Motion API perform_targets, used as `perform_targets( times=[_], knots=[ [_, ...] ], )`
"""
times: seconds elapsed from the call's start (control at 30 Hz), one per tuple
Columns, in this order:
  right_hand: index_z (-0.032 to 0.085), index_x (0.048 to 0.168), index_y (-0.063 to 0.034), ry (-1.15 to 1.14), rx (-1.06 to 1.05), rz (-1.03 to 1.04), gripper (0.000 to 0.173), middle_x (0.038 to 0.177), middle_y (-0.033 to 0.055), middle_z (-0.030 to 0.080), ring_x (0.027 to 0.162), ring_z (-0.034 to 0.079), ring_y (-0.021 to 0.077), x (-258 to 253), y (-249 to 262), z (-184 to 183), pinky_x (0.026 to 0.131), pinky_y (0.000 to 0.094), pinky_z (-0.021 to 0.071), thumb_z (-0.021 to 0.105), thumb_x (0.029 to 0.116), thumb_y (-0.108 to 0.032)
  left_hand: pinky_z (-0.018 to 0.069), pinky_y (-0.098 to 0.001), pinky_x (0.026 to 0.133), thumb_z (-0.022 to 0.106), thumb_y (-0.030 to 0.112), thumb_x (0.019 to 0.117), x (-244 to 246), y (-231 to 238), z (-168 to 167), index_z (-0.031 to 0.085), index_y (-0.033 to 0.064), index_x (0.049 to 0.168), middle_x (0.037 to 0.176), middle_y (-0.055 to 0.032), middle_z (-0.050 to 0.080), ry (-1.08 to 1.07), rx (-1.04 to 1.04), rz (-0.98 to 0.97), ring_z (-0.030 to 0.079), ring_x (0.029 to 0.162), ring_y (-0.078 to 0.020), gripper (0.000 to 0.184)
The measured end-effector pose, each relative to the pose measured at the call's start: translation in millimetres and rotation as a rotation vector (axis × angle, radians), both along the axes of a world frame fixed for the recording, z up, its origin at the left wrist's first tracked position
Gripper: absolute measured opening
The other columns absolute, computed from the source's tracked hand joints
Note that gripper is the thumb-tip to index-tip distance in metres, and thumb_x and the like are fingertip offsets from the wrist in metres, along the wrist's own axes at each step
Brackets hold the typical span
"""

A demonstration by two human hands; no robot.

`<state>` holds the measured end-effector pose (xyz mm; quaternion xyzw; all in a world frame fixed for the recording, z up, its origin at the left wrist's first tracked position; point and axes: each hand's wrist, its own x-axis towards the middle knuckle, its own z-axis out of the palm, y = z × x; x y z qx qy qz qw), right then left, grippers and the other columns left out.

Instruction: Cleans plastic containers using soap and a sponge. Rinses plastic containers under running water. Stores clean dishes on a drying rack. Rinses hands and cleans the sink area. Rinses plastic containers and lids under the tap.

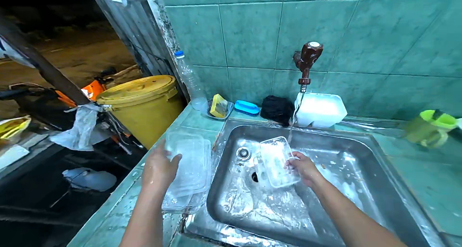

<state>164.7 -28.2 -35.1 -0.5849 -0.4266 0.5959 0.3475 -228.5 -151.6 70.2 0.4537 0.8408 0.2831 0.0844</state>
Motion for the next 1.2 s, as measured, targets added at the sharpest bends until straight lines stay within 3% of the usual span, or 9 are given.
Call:
perform_targets(
  times=[0.17, 0.33, 0.5, 0.57, 0.6, 0.7, 0.83, 1.0, 1.2],
  knots=[
    [0.051, 0.131, 0.0018, 0.032, -0.075, -0.063, 0.027, 0.089, 0.0127, 0.070, 0.068, 0.067, 0.0166, 1, -16, 7, 0.059, 0.0291, 0.0547, 0.050, 0.1042, 0.001, 0.0318, -0.0770, 0.103, 0.081, 0.024, 0.0891, 13, -2, -2, 0.056, 0.0025, 0.144, 0.148, -0.0343, 0.044, 0.123, 0.009, -0.003, 0.037, 0.137, -0.0597, 0.065],
    [0.053, 0.127, 0.0029, 0.075, -0.047, -0.133, 0.023, 0.086, 0.0129, 0.070, 0.065, 0.067, 0.0161, 6, -30, 17, 0.058, 0.0283, 0.0543, 0.050, 0.1038, 0.002, 0.0445, -0.0572, 0.109, 0.067, 0.031, 0.1000, 91, 28, -11, 0.054, 0.0055, 0.145, 0.146, -0.0228, 0.052, -0.186, 0.099, -0.467, 0.052, 0.133, -0.0392, 0.053],
    [0.056, 0.130, 0.0072, -0.069, 0.335, -0.041, 0.028, 0.099, 0.0171, 0.070, 0.085, 0.069, 0.0201, -16, -49, 43, 0.081, 0.0365, 0.0579, 0.053, 0.1032, 0.001, 0.0373, -0.0645, 0.112, 0.061, 0.051, 0.0998, 203, 60, -44, 0.009, 0.0225, 0.166, 0.167, -0.0190, 0.025, -0.904, -0.199, -0.699, 0.035, 0.148, -0.0401, 0.089],
    [0.061, 0.132, 0.0038, -0.178, 0.479, 0.148, 0.034, 0.116, 0.0170, 0.070, 0.105, 0.068, 0.0220, -20, -54, 54, 0.096, 0.0411, 0.0556, 0.064, 0.0995, -0.006, 0.0512, -0.0560, 0.096, 0.058, 0.043, 0.1036, 227, 76, -51, 0.016, 0.0242, 0.165, 0.151, -0.0167, 0.048, -1.126, -0.098, -0.616, 0.055, 0.128, -0.0339, 0.076],
    [0.060, 0.136, 0.0006, -0.208, 0.508, 0.234, 0.039, 0.126, 0.0151, 0.068, 0.117, 0.065, 0.0215, -19, -55, 59, 0.102, 0.0418, 0.0531, 0.066, 0.0984, -0.010, 0.0557, -0.0418, 0.079, 0.054, 0.038, 0.1063, 236, 82, -50, 0.034, 0.0175, 0.155, 0.122, -0.0127, 0.064, -1.203, -0.012, -0.557, 0.065, 0.100, -0.0230, 0.057],
    [0.059, 0.142, -0.0036, -0.274, 0.565, 0.253, 0.042, 0.139, 0.0131, 0.063, 0.130, 0.059, 0.0217, -2, -55, 62, 0.110, 0.0430, 0.0481, 0.063, 0.1010, -0.012, 0.0514, -0.0283, 0.064, 0.049, 0.026, 0.1094, 242, 97, -51, 0.052, 0.0059, 0.134, 0.100, -0.0094, 0.067, -1.356, 0.044, -0.484, 0.062, 0.075, -0.0132, 0.032],
    [0.066, 0.122, 0.0028, -0.609, 0.397, 0.113, 0.025, 0.120, 0.0201, 0.069, 0.113, 0.066, 0.0302, 37, -48, 52, 0.102, 0.0482, 0.0512, 0.050, 0.1051, -0.007, 0.0573, -0.0316, 0.064, 0.052, 0.014, 0.1076, 239, 113, -76, 0.040, 0.0074, 0.145, 0.109, -0.0149, 0.073, -1.442, -0.021, -0.480, 0.072, 0.079, -0.0207, 0.040],
    [0.065, 0.128, 0.0018, -1.008, -0.026, 0.580, 0.033, 0.133, 0.0273, 0.061, 0.128, 0.057, 0.0421, 57, -31, 25, 0.107, 0.0609, 0.0435, 0.049, 0.1039, -0.015, 0.0608, -0.0386, 0.074, 0.054, 0.007, 0.1054, 244, 115, -97, 0.041, 0.0058, 0.147, 0.115, -0.0195, 0.068, -1.539, -0.039, -0.446, 0.072, 0.088, -0.0271, 0.044],
    [0.052, 0.145, 0.0010, -1.013, 0.134, 0.547, 0.045, 0.148, 0.0267, 0.049, 0.140, 0.046, 0.0431, 44, -8, -2, 0.114, 0.0579, 0.0390, 0.053, 0.1025, -0.016, 0.0607, -0.0355, 0.073, 0.051, 0.007, 0.1068, 234, 101, -93, 0.039, 0.0052, 0.147, 0.110, -0.0181, 0.071, -1.495, -0.120, -0.489, 0.074, 0.087, -0.0254, 0.042]
  ],
)
